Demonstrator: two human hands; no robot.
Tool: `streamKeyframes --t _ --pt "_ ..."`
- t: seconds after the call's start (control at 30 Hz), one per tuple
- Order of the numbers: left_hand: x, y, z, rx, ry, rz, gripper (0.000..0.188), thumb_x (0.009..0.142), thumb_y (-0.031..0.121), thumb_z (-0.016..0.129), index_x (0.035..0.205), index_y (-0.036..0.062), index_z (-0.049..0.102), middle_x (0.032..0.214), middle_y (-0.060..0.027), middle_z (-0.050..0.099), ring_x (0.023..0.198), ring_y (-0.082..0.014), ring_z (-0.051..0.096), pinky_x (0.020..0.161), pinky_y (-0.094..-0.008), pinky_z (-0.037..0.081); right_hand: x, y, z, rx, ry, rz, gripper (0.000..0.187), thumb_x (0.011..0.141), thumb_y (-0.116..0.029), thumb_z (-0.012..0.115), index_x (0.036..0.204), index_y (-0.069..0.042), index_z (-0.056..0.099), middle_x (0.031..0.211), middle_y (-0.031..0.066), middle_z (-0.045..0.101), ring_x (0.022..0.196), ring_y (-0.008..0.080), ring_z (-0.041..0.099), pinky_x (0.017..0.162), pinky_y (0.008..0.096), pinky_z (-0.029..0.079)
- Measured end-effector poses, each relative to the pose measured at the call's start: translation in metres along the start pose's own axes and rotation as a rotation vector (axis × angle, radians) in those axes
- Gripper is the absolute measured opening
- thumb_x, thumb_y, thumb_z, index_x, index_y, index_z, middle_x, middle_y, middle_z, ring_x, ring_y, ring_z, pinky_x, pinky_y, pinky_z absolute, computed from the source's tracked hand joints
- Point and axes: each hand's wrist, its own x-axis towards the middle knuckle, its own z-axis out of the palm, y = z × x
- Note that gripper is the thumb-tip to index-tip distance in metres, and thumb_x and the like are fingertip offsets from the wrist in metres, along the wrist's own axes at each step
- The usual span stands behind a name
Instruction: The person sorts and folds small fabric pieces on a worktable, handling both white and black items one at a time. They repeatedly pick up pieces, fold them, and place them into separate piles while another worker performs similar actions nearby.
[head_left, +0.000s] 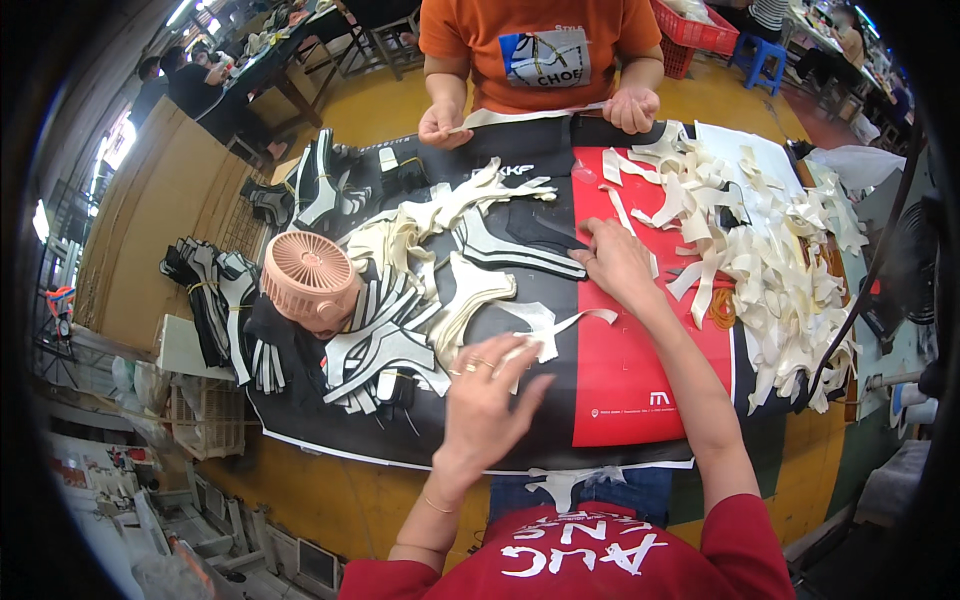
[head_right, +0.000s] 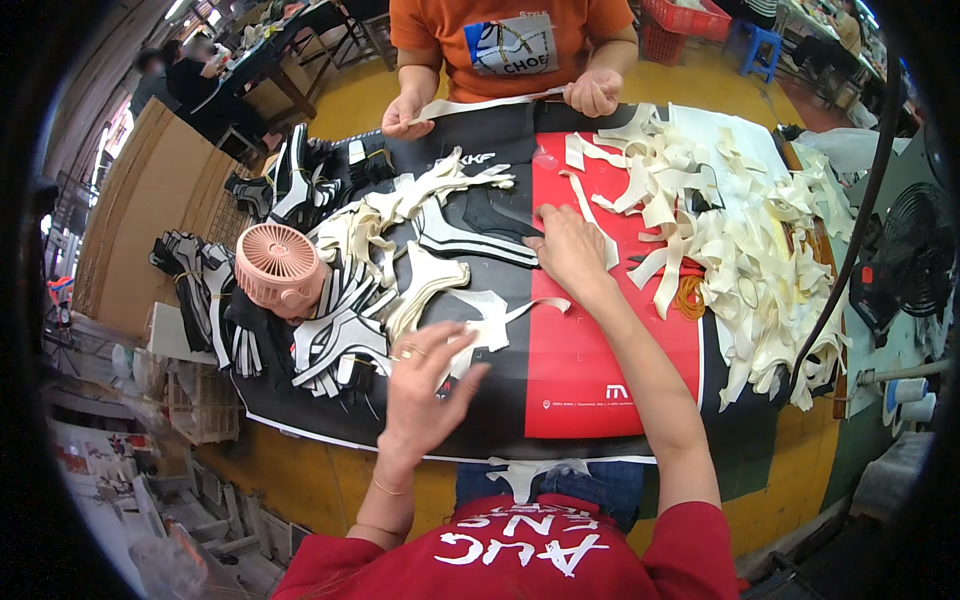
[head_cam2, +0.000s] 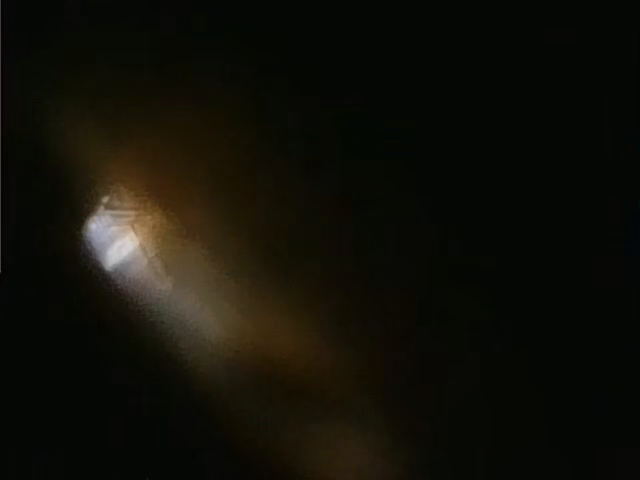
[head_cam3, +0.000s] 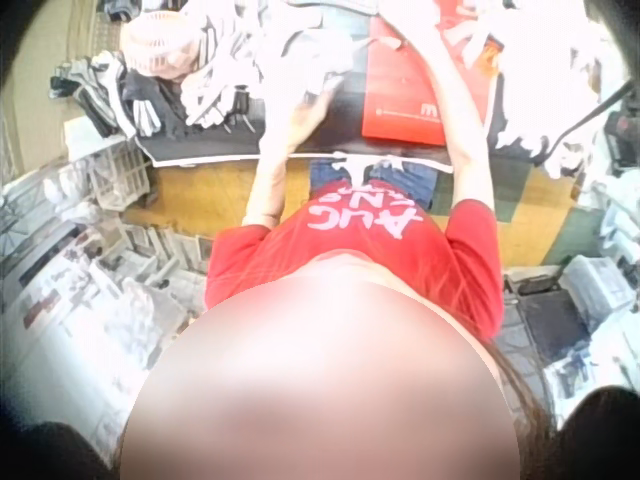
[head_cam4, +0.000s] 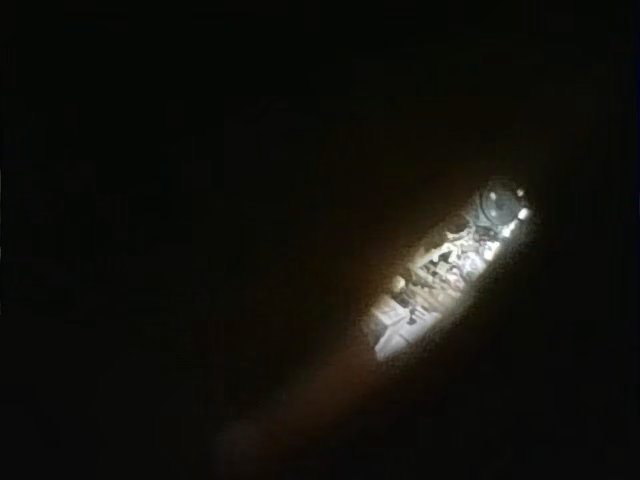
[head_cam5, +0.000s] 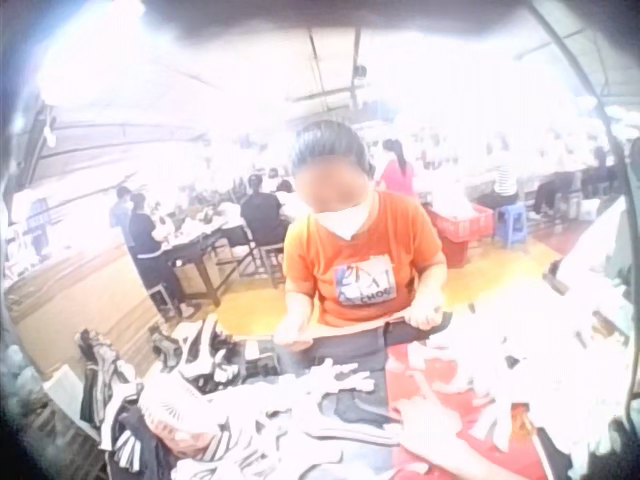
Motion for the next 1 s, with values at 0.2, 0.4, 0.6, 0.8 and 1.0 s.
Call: streamKeyframes --t 0.2,0.4,0.6,0.8,1.0 --pt "0.000 0.016 0.023 -0.150 -0.090 0.066 0.034 0.079 0.016 0.079 0.111 0.0066 0.069 0.112 -0.0089 0.067 0.106 -0.0276 0.063 0.094 -0.0413 0.044 0.007 0.012 0.003 0.038 -0.025 0.034 0.032 0.083 -0.025 0.077 0.107 -0.006 0.068 0.085 0.0110 0.069 0.087 0.0294 0.068 0.075 0.0425 0.052" --pt "-0.008 0.019 0.028 -0.180 -0.131 0.040 0.032 0.081 0.015 0.078 0.110 0.0052 0.069 0.108 -0.0097 0.068 0.100 -0.0278 0.065 0.089 -0.0393 0.048 0.011 0.011 0.009 0.018 0.071 0.038 0.027 0.083 -0.026 0.077 0.097 -0.004 0.071 0.099 0.0155 0.067 0.094 0.0333 0.067 0.080 0.0448 0.052" --pt "-0.011 0.023 0.033 -0.217 -0.169 0.054 0.032 0.085 0.016 0.073 0.114 0.0038 0.066 0.110 -0.0115 0.066 0.100 -0.0296 0.064 0.089 -0.0417 0.047 0.029 0.020 0.006 -0.125 -0.039 -0.013 0.023 0.088 -0.027 0.071 0.094 -0.005 0.070 0.096 0.0141 0.067 0.091 0.0323 0.067 0.081 0.0464 0.051" --pt "-0.008 0.025 0.047 -0.468 -0.205 -0.112 0.036 0.090 0.016 0.070 0.123 0.0024 0.061 0.119 -0.0147 0.064 0.109 -0.0290 0.063 0.093 -0.0381 0.048 0.019 0.006 0.005 -0.370 0.172 -0.288 0.015 0.093 -0.022 0.063 0.093 -0.007 0.063 0.091 0.0126 0.064 0.088 0.0269 0.064 0.081 0.0430 0.043" --pt "0.014 0.018 0.063 -1.452 -0.098 -0.689 0.058 0.105 0.021 0.051 0.152 0.0019 0.023 0.140 -0.0174 0.049 0.119 -0.0204 0.057 0.096 -0.0325 0.049 -0.113 -0.025 -0.065 -0.435 -0.014 -0.431 0.016 0.086 -0.018 0.065 0.097 -0.007 0.059 0.101 0.0072 0.059 0.098 0.0237 0.057 0.090 0.0415 0.039"
